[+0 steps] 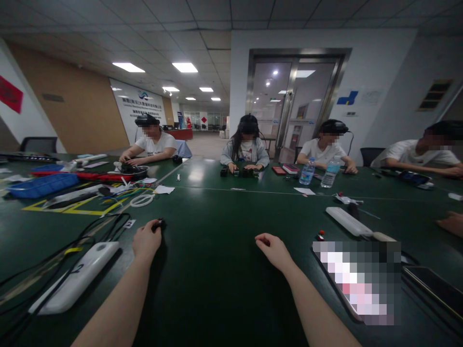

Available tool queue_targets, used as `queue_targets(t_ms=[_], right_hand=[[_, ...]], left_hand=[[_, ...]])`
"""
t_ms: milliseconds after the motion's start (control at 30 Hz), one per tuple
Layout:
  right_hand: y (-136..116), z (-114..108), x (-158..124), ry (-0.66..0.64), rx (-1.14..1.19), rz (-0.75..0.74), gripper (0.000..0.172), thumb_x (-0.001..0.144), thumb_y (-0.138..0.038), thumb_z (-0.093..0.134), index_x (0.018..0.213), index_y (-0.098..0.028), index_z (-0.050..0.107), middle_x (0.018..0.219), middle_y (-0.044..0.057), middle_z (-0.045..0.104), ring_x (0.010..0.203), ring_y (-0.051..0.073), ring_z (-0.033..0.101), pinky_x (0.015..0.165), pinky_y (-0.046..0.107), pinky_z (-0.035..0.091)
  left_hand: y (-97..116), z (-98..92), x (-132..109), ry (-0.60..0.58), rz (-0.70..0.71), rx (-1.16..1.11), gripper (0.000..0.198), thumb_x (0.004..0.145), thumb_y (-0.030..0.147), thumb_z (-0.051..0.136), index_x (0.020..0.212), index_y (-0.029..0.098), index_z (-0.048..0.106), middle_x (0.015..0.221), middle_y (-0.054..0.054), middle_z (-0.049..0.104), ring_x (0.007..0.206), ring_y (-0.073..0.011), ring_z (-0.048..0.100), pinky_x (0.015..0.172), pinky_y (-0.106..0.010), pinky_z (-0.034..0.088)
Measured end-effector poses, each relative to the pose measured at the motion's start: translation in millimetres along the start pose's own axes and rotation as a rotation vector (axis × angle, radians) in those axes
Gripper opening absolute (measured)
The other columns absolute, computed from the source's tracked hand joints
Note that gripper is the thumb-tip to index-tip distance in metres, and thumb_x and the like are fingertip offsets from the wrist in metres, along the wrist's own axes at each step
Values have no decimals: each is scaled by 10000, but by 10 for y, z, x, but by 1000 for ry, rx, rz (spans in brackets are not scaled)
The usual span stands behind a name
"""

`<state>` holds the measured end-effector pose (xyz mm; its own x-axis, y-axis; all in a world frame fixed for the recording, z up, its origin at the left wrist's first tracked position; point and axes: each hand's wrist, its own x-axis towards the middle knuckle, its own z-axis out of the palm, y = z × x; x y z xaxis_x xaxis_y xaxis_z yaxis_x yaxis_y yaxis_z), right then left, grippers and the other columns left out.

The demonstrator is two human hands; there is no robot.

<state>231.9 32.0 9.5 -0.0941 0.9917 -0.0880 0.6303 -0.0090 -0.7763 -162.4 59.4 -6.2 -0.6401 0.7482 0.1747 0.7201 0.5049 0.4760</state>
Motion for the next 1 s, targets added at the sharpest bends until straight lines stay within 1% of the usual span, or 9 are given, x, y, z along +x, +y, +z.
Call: queue_targets(t_ms=[133, 233, 400, 567, 667, 867, 1000], right_hand=[[11, 5, 4, 0, 2, -11, 245, 817, -269, 513, 1028, -216, 627, 1004, 33, 642, 916, 172, 598, 799, 310, 454], [18, 5, 7, 0, 5, -16, 244, 817, -273, 514, 1026, -217, 626, 999, 32, 643, 914, 171, 599, 800, 310, 455], [21, 2, 6, -3, 5, -1, 247, 818, -273, 514, 1032, -221, 625, 1017, 31, 637, 932, 174, 594, 807, 310, 453], [32, 10, 15, -6, 6, -3, 249, 820, -283, 511, 1032, -217, 624, 1004, 32, 637, 914, 170, 594, 800, 306, 451], [19, 6, 7, -12, 8, -2, 251, 824, -283, 507, 1040, -220, 619, 1014, 29, 634, 922, 169, 592, 802, 308, 451], [0, -1, -5, -10, -3, -3, 240, 825, -275, 507, 1031, -220, 617, 1015, 30, 637, 932, 173, 591, 815, 312, 447], [22, 6, 15, -4, -9, -20, 247, 823, -282, 508, 1034, -218, 617, 1008, 29, 638, 919, 170, 593, 811, 313, 446]], left_hand=[[12, -9, -8, 22, -19, 8, 472, 816, 367, 424, 1245, 187, 498, 1141, -178, 575, 1040, -331, 559, 826, -446, 461], [31, -17, -12, 5, -16, 4, 470, 818, 358, 425, 1247, 177, 486, 1162, -176, 577, 1052, -333, 557, 832, -450, 459], [74, 8, -13, -81, 64, -32, 459, 834, 314, 408, 1269, 177, 455, 1217, -132, 574, 1100, -309, 537, 894, -433, 433], [87, 48, -17, -143, 157, -25, 421, 840, 293, 405, 1240, 186, 481, 1216, -119, 578, 1124, -285, 526, 912, -405, 423], [73, 61, -10, -119, 142, -26, 427, 838, 311, 407, 1235, 175, 488, 1204, -130, 579, 1111, -286, 532, 901, -395, 429], [36, 65, 18, 2, 38, 4, 421, 802, 307, 454, 1185, 156, 542, 1152, -165, 581, 1064, -307, 547, 866, -405, 440], [33, 57, 23, 15, 9, 0, 447, 787, 268, 464, 1199, 108, 534, 1160, -190, 566, 1078, -306, 537, 885, -389, 432]])
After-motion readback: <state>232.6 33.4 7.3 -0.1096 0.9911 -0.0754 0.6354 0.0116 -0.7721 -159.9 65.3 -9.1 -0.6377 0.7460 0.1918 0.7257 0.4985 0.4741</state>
